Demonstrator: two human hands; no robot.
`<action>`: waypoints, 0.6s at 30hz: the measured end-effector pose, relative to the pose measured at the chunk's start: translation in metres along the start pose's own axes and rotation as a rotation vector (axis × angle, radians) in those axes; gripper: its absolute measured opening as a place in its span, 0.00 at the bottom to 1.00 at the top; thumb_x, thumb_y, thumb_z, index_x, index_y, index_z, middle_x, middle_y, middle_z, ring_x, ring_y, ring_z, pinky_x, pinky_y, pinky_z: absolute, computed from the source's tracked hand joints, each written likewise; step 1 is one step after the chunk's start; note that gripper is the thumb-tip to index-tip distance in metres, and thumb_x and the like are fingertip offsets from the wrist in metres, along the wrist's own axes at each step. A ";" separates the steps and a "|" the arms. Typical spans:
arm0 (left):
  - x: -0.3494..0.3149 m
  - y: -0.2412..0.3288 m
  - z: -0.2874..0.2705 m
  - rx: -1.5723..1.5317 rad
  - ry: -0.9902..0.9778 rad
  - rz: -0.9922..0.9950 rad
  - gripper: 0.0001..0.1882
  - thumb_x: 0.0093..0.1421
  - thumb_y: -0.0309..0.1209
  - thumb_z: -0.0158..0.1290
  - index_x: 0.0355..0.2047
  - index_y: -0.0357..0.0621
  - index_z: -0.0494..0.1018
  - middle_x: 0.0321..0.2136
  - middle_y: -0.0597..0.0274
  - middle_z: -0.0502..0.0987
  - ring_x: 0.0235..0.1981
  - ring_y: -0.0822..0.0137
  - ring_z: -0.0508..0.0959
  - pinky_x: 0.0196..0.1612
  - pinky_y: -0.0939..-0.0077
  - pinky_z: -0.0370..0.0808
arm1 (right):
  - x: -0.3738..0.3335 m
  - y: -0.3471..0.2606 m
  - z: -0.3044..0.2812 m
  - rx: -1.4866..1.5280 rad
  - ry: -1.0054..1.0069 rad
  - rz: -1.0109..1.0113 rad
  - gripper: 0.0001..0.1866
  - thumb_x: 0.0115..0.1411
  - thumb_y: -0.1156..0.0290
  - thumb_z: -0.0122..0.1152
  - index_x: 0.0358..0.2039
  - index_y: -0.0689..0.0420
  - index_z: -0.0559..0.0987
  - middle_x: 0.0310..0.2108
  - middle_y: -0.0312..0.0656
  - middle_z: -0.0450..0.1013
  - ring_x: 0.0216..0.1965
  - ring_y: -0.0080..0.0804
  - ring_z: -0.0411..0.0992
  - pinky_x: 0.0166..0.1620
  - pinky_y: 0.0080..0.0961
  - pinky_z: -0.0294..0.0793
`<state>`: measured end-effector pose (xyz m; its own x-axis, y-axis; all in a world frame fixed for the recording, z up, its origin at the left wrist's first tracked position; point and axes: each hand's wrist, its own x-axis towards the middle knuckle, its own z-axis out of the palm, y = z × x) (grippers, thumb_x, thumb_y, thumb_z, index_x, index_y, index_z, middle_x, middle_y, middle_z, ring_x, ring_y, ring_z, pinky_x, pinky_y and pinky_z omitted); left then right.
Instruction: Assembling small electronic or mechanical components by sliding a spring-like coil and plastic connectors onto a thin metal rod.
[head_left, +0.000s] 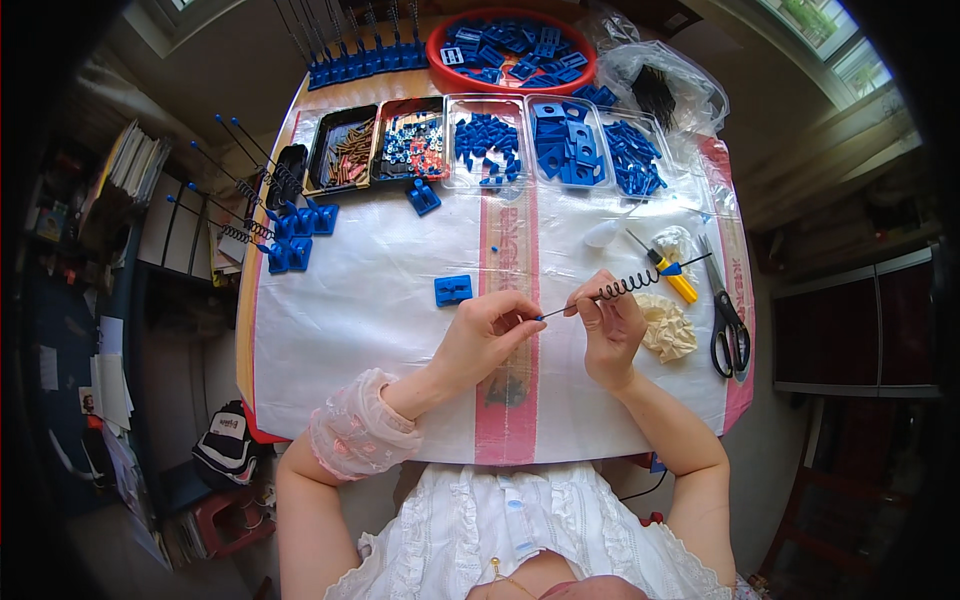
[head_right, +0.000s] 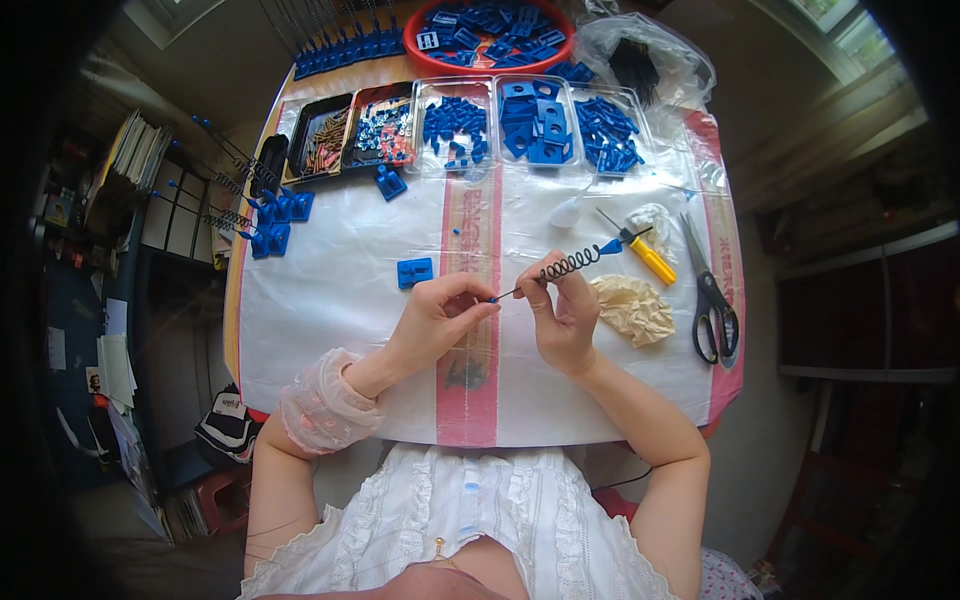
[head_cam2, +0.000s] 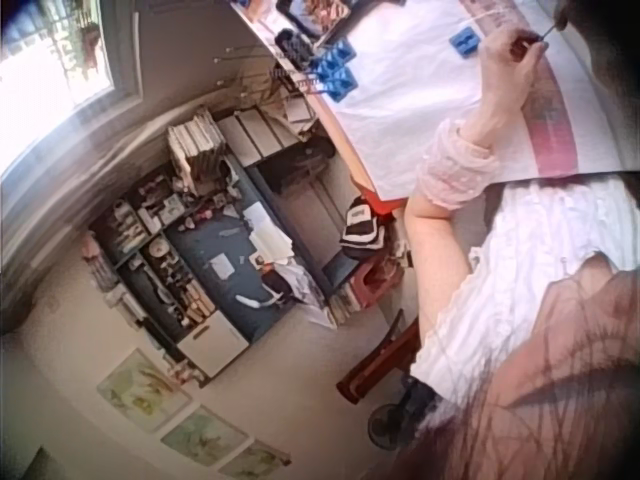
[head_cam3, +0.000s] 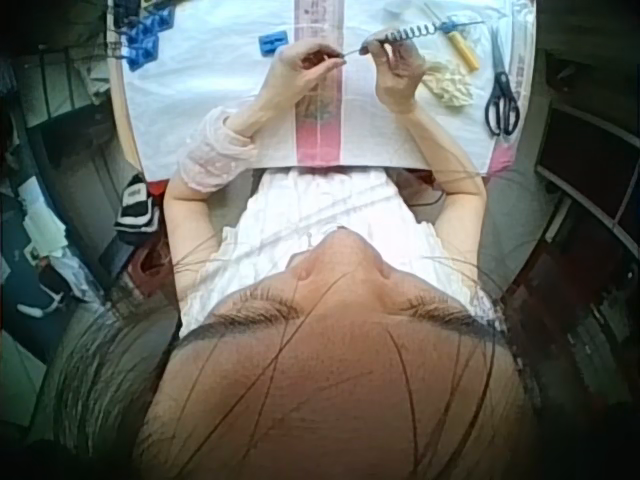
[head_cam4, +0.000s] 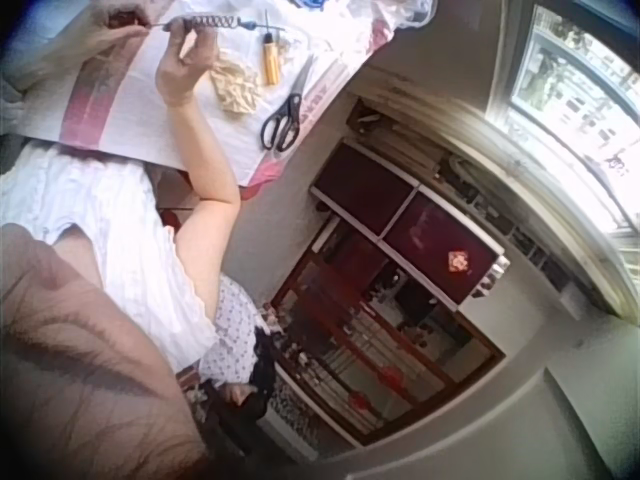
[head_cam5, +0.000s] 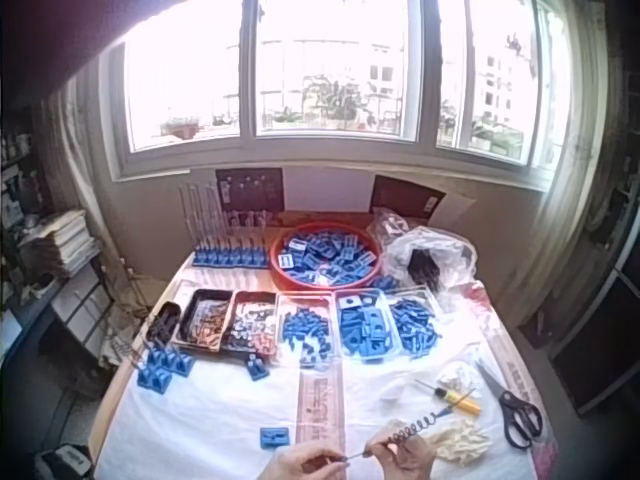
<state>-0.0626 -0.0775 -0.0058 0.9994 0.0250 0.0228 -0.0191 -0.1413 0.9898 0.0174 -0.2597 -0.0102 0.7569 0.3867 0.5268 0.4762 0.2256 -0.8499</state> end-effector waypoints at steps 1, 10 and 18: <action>0.000 0.000 0.000 0.000 -0.005 0.006 0.06 0.63 0.23 0.63 0.40 0.37 0.80 0.29 0.71 0.80 0.27 0.85 0.75 0.30 0.88 0.72 | -0.001 0.000 0.000 -0.010 0.001 0.004 0.03 0.66 0.84 0.59 0.37 0.64 0.73 0.31 0.42 0.74 0.31 0.27 0.72 0.37 0.24 0.73; 0.000 -0.008 -0.001 0.028 -0.044 -0.008 0.07 0.64 0.21 0.61 0.42 0.36 0.80 0.33 0.66 0.82 0.34 0.79 0.80 0.37 0.84 0.77 | 0.002 -0.003 -0.001 -0.209 -0.080 -0.165 0.06 0.59 0.84 0.65 0.33 0.62 0.76 0.26 0.41 0.75 0.27 0.36 0.71 0.31 0.29 0.70; -0.001 -0.006 0.000 -0.015 -0.051 0.000 0.07 0.64 0.21 0.60 0.42 0.36 0.80 0.33 0.66 0.82 0.34 0.79 0.80 0.38 0.84 0.77 | 0.004 -0.008 0.000 -0.269 -0.107 -0.198 0.06 0.58 0.85 0.65 0.32 0.62 0.77 0.26 0.42 0.75 0.28 0.37 0.72 0.29 0.29 0.70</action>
<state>-0.0631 -0.0766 -0.0122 0.9995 -0.0257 0.0158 -0.0189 -0.1261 0.9918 0.0165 -0.2605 -0.0012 0.5935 0.4536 0.6648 0.7210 0.0673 -0.6896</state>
